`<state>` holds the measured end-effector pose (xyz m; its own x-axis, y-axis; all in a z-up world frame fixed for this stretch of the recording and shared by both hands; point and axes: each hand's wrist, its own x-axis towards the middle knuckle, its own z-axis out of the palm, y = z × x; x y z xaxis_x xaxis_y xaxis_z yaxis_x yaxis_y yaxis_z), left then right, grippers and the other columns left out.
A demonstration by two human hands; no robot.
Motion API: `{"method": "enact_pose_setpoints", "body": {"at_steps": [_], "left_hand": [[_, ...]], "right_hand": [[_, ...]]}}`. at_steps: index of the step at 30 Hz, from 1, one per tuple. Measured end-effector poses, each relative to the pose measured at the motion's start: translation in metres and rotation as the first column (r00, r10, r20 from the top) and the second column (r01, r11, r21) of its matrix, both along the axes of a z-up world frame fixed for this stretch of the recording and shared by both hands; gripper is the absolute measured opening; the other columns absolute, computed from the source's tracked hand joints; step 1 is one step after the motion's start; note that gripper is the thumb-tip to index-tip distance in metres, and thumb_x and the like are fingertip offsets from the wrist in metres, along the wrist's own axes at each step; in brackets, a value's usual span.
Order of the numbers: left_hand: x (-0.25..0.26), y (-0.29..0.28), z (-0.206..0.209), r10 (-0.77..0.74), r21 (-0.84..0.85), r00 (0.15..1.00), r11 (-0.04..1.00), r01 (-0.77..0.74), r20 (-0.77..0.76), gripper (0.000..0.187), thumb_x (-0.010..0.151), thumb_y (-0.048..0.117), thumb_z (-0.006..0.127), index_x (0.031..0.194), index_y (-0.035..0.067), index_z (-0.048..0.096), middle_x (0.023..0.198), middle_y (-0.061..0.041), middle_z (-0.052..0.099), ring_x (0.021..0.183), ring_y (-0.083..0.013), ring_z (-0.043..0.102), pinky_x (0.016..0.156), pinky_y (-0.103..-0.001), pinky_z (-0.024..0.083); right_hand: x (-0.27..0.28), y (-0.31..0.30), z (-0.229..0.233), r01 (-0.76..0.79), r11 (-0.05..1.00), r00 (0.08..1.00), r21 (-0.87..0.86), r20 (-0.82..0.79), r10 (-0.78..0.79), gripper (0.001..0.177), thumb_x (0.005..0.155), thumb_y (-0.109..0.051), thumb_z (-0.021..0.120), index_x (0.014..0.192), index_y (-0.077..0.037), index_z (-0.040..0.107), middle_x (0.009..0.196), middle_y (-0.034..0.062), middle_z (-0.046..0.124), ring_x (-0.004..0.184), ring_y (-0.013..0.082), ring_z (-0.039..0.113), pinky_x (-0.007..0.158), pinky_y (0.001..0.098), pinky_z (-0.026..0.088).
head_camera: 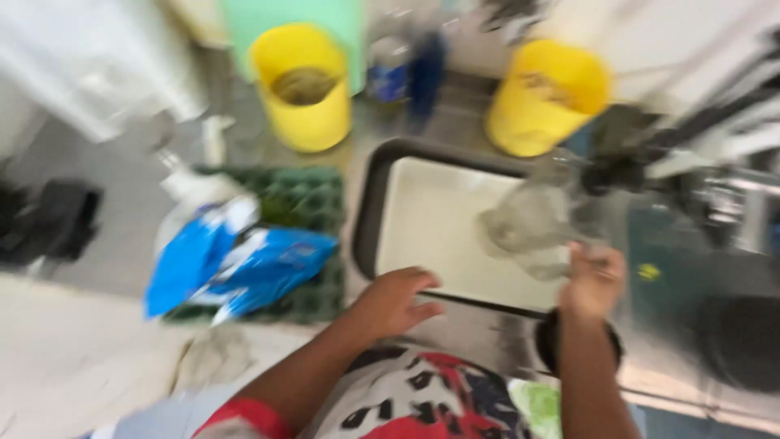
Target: Blending parsley in a blender, pouring the mixture into a bowl, and rinsing the blender jar and a tray in the sink.
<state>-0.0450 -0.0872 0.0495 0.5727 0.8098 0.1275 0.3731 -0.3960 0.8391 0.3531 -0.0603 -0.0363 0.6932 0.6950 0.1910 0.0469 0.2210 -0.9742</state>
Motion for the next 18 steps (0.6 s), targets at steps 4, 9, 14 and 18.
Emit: {"method": "enact_pose_setpoints", "body": {"at_steps": [4,9,14,18], "left_hand": [[0.008,0.004,-0.024,-0.015,-0.078,0.99,0.997,0.004,-0.143,0.051,0.095,0.053,0.065,0.125,0.013,0.068,0.121,-0.008,0.073,0.111,-0.0284,0.071,0.091,-0.042,0.053],[0.001,0.004,-0.006,-0.069,-0.066,0.991,0.996,0.062,-0.112,0.056,0.097,0.057,0.059,0.126,0.009,0.068,0.12,-0.012,0.072,0.103,-0.032,0.071,0.088,-0.045,0.052],[-0.009,0.005,-0.012,0.019,-0.167,0.995,0.985,-0.036,-0.101,0.045,0.096,0.042,0.069,0.125,0.008,0.07,0.124,-0.011,0.075,0.112,-0.0302,0.071,0.092,-0.044,0.054],[-0.022,-0.003,-0.007,-0.078,-0.115,0.988,0.991,0.062,-0.136,0.047,0.095,0.048,0.069,0.123,0.011,0.07,0.123,-0.01,0.074,0.112,-0.0317,0.071,0.093,-0.044,0.052]], "right_hand": [[0.005,0.004,0.01,0.043,0.999,0.998,0.004,-0.05,-0.043,0.048,0.101,-0.008,0.09,0.096,-0.026,0.046,0.096,-0.0087,0.055,0.092,0.0065,0.056,0.085,0.0312,0.05],[0.01,-0.003,0.005,-0.034,0.999,0.999,-0.026,-0.016,0.034,0.05,0.1,-0.005,0.089,0.089,-0.024,0.045,0.091,-0.008,0.057,0.089,0.0077,0.06,0.083,0.0297,0.048],[0.023,0.011,-0.019,0.124,0.991,0.966,-0.042,0.232,-0.111,0.034,0.104,-0.017,0.091,0.105,-0.021,0.057,0.104,-0.0022,0.065,0.097,0.0101,0.066,0.091,0.0264,0.052],[0.016,0.009,-0.027,0.132,0.988,0.99,-0.074,0.054,-0.128,0.043,0.088,-0.01,0.093,0.091,-0.022,0.052,0.088,-0.0069,0.056,0.083,0.0071,0.055,0.077,0.0276,0.044]]}}
